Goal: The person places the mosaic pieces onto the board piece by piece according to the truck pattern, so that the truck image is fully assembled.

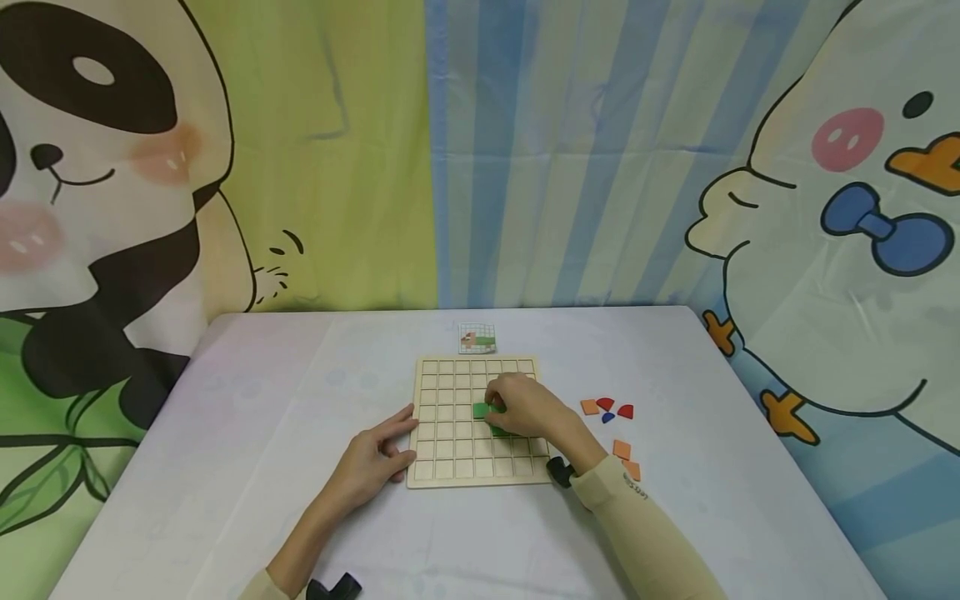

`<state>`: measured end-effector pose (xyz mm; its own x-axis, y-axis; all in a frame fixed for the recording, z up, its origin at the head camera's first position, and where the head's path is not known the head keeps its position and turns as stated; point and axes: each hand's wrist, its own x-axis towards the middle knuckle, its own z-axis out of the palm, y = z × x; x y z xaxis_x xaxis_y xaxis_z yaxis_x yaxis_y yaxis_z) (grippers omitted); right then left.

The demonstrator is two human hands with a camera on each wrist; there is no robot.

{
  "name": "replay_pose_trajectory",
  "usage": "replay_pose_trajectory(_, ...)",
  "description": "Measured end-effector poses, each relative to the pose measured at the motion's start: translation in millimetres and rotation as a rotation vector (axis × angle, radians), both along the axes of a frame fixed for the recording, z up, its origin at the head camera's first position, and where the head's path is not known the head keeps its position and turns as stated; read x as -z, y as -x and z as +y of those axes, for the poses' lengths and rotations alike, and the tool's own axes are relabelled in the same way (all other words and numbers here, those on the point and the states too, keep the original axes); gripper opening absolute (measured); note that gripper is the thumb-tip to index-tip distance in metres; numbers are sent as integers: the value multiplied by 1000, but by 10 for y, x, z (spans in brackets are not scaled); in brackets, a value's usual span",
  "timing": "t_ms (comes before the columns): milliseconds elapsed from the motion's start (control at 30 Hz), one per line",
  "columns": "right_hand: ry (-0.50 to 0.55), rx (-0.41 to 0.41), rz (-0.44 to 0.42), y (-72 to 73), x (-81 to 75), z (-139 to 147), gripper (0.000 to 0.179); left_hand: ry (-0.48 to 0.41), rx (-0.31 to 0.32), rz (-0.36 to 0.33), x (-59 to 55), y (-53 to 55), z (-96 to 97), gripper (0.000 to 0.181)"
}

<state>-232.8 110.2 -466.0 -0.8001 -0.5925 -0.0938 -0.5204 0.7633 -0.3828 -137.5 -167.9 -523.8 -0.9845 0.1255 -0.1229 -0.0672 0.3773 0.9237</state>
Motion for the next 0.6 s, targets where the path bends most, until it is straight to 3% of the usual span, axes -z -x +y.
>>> replay_pose_trajectory(233,7,18,-10,-11,-12,48,25,7,-2,1,0,2,11,59)
replay_pose_trajectory(600,12,72,8,-87,-68,384,26,1,1,0,3,6,-2,60)
